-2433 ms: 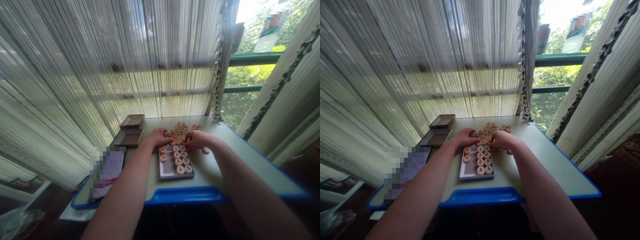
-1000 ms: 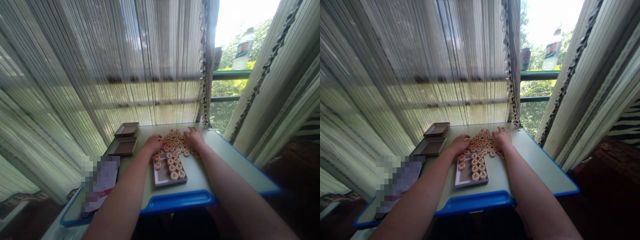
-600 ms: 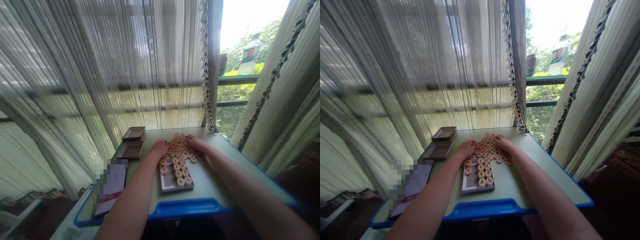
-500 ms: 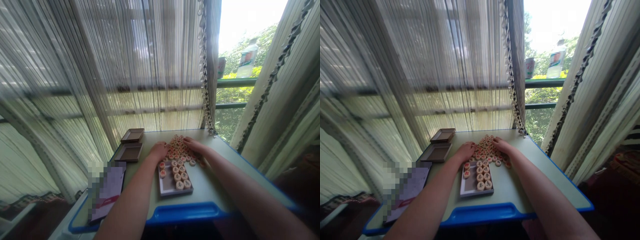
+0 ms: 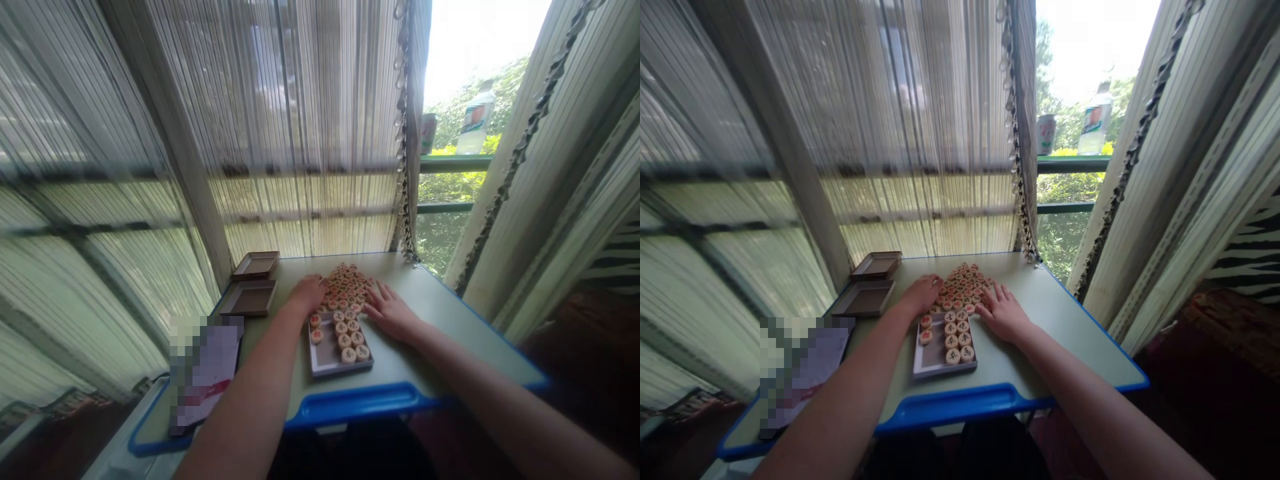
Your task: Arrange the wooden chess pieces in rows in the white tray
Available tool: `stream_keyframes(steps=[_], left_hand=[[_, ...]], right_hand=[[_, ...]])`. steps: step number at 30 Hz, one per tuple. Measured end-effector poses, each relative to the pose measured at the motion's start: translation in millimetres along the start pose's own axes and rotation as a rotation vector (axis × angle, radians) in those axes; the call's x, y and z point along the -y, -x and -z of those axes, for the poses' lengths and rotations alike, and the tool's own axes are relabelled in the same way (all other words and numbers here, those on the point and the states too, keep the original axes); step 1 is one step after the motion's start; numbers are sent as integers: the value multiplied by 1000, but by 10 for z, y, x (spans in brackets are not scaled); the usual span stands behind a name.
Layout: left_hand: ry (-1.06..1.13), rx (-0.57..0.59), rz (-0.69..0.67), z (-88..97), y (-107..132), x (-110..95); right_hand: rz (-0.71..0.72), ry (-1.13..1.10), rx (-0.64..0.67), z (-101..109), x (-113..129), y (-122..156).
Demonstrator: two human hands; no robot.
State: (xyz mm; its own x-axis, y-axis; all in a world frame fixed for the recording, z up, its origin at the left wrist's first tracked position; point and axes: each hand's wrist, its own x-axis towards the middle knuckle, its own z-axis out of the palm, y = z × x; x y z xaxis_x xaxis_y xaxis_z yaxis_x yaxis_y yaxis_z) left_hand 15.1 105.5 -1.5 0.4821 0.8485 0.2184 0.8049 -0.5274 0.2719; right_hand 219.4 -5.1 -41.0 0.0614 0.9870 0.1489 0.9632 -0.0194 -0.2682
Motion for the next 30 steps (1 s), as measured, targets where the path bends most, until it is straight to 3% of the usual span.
stream_keyframes(steps=[6, 12, 16, 21, 24, 30], left_hand=[[-31, -20, 62, 31, 3, 38], [-28, -27, 75, 15, -20, 72], [-16, -37, 71, -10, -23, 92], [9, -79, 23, -38, -39, 98], [18, -56, 3, -41, -35, 100], [31, -54, 18, -50, -23, 89]], right_hand=[[184, -18, -38, 27, 50, -297], [148, -36, -91, -27, 78, -513], [177, -209, -205, -67, -31, -569], [38, -311, -348, -111, -238, -686], [-66, -257, -354, -128, -301, -734], [-141, -248, -346, -109, -290, -724]])
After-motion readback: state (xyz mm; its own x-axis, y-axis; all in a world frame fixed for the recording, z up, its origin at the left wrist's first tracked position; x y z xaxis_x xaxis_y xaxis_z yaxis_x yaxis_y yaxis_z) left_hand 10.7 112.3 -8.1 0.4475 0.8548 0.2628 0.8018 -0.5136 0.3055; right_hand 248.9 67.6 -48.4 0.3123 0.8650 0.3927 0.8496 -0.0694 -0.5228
